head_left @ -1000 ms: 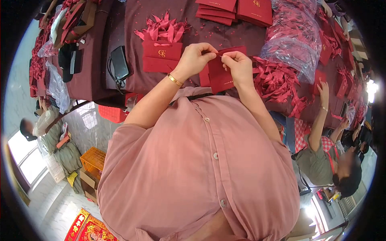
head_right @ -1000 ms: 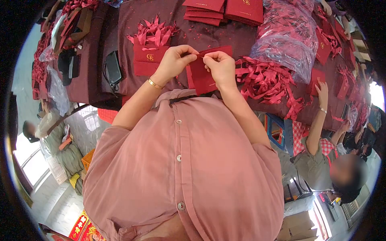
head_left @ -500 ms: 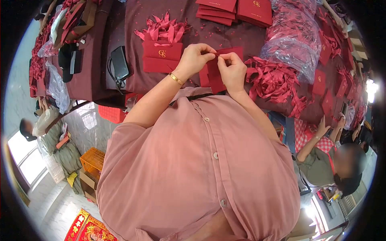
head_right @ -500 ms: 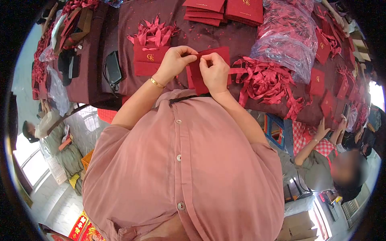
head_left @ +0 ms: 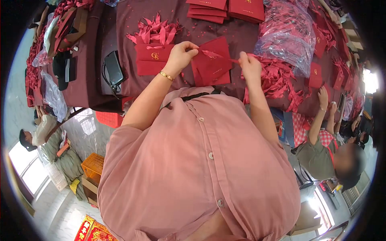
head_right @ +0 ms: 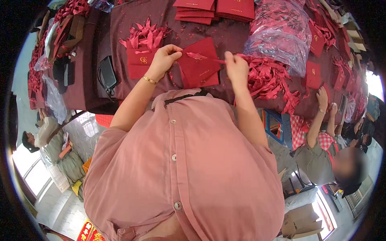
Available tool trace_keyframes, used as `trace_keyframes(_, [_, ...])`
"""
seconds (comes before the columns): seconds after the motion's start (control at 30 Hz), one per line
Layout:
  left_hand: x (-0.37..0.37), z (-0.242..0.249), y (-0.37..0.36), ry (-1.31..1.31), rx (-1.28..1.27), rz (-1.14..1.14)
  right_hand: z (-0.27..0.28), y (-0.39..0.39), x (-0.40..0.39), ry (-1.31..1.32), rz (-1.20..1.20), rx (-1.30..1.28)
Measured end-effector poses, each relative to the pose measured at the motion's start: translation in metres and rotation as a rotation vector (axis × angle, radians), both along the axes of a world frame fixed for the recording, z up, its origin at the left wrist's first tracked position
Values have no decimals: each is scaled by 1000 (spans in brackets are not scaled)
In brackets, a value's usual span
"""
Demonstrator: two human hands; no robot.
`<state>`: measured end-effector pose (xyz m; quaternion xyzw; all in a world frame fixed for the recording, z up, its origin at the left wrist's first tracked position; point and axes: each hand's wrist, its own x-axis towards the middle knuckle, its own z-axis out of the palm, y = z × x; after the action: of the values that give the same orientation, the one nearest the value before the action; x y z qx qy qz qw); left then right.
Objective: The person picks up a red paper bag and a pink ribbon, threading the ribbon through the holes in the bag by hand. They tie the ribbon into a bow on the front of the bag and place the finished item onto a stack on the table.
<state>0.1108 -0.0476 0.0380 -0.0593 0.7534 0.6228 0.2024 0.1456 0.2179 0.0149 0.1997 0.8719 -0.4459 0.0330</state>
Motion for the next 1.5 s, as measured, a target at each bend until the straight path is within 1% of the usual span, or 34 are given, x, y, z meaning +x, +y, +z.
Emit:
trace_keyframes(0.03, [-1,1,-1,-7,0,-3,-13,14,7,-193,-69,-202])
trace_keyframes(0.1, [-2,0,-2,-18,1,-9,-9,24,19,-525,-135,-319])
trace_keyframes(0.13, [-2,-1,-2,-46,28,-19,-14,27,22,-528,-139,-318])
trace_keyframes(0.2, [-6,-4,1,-73,55,-29,-30,27,30,-627,-276,-615])
trace_keyframes(0.23, [-7,-8,1,-64,17,-73,-36,26,31,-628,-276,-617])
trace_keyframes(0.3, [-8,-20,-2,-57,-27,-117,-49,19,30,-288,-508,-1166])
trace_keyframes(0.33, [-9,-28,-2,-34,-113,-143,-52,19,25,-259,-543,-1324])
trace_keyframes(0.37, [-11,-36,-3,-9,-197,-169,-54,20,22,-257,-542,-1326])
trace_keyframes(0.4, [-12,-41,-2,-7,-198,-170,-35,11,15,-219,-526,-1380])
trace_keyframes(0.47, [-11,-48,1,180,-331,-217,-20,8,5,-158,-467,-1507])
trace_keyframes(0.5, [-11,-46,3,180,-329,-216,-9,7,2,-158,-467,-1505])
trace_keyframes(0.57, [-10,-40,9,144,-296,-187,17,2,-4,-47,-343,-1607])
trace_keyframes(0.6, [-10,-40,10,144,-295,-184,19,2,-6,-30,-334,-1647])
trace_keyframes(0.67, [-11,-41,11,209,-286,-183,23,3,-10,-8,-340,-1633])
trace_keyframes(0.83, [-8,-28,9,228,-260,-195,33,12,-17,68,-381,-1606])
trace_keyframes(0.97, [-2,-17,7,245,-241,-166,30,36,-24,149,-305,-1680])
trace_keyframes(1.03, [0,-25,4,259,-229,-159,37,46,-28,283,-291,-1689])
trace_keyframes(1.07, [1,-29,3,272,-217,-150,42,51,-29,313,-352,-1660])
trace_keyframes(1.1, [2,-30,1,271,-217,-149,44,56,-30,311,-352,-1660])
trace_keyframes(1.17, [3,-33,-1,263,-304,-153,46,67,-31,408,-398,-1552])
trace_keyframes(1.2, [4,-35,-1,263,-304,-152,52,67,-33,438,-417,-1476])
trace_keyframes(1.23, [4,-38,-1,268,-339,-155,56,65,-31,437,-416,-1476])
trace_keyframes(1.3, [5,-44,-2,272,-373,-157,69,57,-28,513,-545,-1172])
trace_keyframes(1.33, [5,-47,-1,318,-445,-205,69,53,-27,512,-544,-1172])
trace_keyframes(1.37, [4,-50,-1,364,-516,-252,68,50,-26,585,-534,-989])
trace_keyframes(1.4, [3,-50,1,364,-516,-249,70,44,-26,653,-520,-806])
trace_keyframes(1.43, [2,-49,5,293,-573,-259,74,39,-25,652,-519,-807])
trace_keyframes(1.47, [1,-48,8,222,-630,-270,79,34,-21,640,-487,-674])
trace_keyframes(1.5, [2,-45,11,222,-631,-270,84,30,-19,626,-456,-540])
